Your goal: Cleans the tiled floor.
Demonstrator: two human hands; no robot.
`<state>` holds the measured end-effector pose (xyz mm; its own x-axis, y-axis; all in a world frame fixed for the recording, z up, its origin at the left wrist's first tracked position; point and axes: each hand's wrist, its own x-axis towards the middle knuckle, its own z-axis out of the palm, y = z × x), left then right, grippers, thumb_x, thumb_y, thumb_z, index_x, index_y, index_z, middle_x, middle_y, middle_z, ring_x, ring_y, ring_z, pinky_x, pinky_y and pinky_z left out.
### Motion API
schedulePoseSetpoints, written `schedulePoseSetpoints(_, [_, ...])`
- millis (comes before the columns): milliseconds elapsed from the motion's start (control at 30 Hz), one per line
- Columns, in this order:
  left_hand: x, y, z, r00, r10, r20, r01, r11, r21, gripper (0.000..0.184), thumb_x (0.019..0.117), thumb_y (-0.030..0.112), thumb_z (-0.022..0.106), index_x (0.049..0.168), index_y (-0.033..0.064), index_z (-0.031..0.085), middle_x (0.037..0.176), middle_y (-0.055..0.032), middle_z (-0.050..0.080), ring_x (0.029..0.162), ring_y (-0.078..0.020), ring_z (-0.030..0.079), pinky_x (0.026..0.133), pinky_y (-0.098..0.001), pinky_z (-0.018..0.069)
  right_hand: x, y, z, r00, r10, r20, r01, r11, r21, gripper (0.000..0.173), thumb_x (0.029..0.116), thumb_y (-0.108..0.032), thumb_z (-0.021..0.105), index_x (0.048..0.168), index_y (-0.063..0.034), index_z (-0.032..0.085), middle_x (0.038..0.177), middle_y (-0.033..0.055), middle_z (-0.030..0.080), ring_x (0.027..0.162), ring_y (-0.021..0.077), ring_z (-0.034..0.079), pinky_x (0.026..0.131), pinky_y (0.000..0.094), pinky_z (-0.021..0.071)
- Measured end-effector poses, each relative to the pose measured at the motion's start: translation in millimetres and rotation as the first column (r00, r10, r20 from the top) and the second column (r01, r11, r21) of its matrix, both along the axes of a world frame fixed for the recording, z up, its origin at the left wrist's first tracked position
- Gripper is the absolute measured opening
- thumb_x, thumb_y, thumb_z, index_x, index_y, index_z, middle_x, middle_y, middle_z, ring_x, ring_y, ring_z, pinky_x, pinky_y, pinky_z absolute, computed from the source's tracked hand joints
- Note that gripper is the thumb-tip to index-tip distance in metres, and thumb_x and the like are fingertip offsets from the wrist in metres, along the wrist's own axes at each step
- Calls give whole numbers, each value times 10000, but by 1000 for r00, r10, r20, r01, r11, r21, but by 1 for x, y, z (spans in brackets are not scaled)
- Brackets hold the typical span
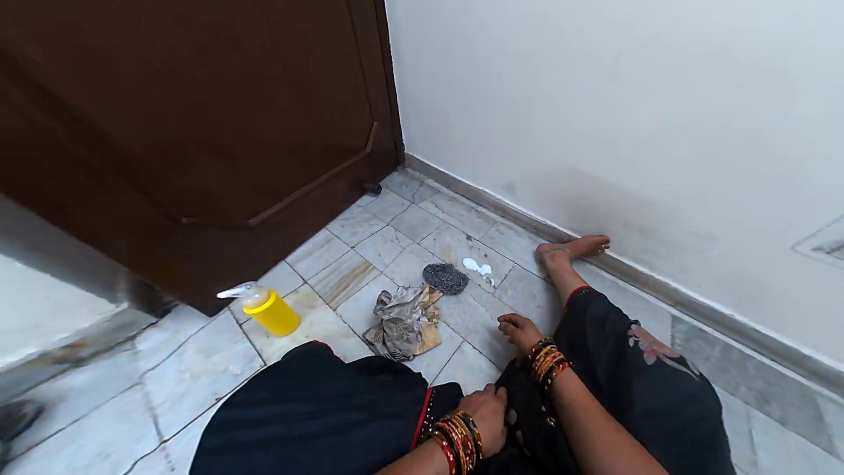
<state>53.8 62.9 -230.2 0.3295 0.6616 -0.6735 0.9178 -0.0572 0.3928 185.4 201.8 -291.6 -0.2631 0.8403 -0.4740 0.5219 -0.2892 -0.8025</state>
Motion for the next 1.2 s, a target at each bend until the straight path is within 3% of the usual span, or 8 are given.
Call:
schedulePoseSetpoints(100, [-2,-5,0,986,-134,96,139,990,-39,534,940,119,643,1412,-96,515,1509,-307,464,1375,-469,490,1084,-659,418,-8,0,36,995,-68,-69,71,997,33,341,1082,-155,520,1369,16,590,1338,220,633,1205,309,633,1025,459,502])
schedulePoseSetpoints(167, [-5,-5,5,958,-244,149,262,959,-113,367,988,100,590,1247,-160,605,1335,-373,578,1298,-520,535,1055,-689,404,-8,5,59,986,-92,-137,105,990,92,331,1086,-134,508,1369,21,583,1324,216,635,1179,299,639,997,453,513])
schedulePoseSetpoints(333, [-14,-4,0,912,-313,266,375,898,-229,335,1051,80,465,1155,-202,613,1239,-393,599,1228,-501,559,1028,-657,392,0,11,90,941,-164,-297,209,969,129,330,1099,-134,469,1372,22,567,1299,196,640,1130,240,652,945,408,528])
schedulePoseSetpoints(567, [-11,2,-1,919,-363,150,388,899,-202,396,1076,139,433,1252,-181,587,1341,-377,566,1329,-504,503,1094,-658,358,-5,2,72,952,-239,-192,240,971,-22,329,1108,-186,470,1359,-5,580,1305,186,632,1103,230,645,921,398,517])
schedulePoseSetpoints(767, [-31,23,15,963,-258,77,267,949,-168,447,1078,272,497,1284,-114,590,1352,-347,576,1304,-502,539,1050,-688,402,-30,17,60,955,-242,-169,243,970,-15,340,1106,-178,470,1367,13,576,1345,211,610,1165,266,618,963,432,494])
schedulePoseSetpoints(900, [-54,40,26,974,-225,13,225,970,-92,578,1079,416,489,1470,-10,491,1417,-289,562,1334,-461,537,1084,-673,401,-42,22,46,978,-182,-99,184,983,15,341,1097,-187,499,1341,30,596,1373,234,598,1212,314,611,1010,485,484])
schedulePoseSetpoints(1000, [-84,62,40,998,-44,34,44,999,4,568,1082,416,492,1528,66,461,1485,-228,530,1372,-411,514,1129,-623,379,-51,26,35,995,-96,-26,97,995,36,367,1098,-216,501,1345,36,602,1374,244,606,1250,344,604,1051,526,469])
schedulePoseSetpoints(1200, [-156,103,-10,968,238,-75,-224,961,164,567,1048,428,553,1543,164,477,1606,-123,433,1500,-356,366,1176,-645,292,-71,22,11,992,74,98,-77,997,19,352,1095,-225,506,1313,19,636,1309,241,644,1174,352,629,1012,531,471])
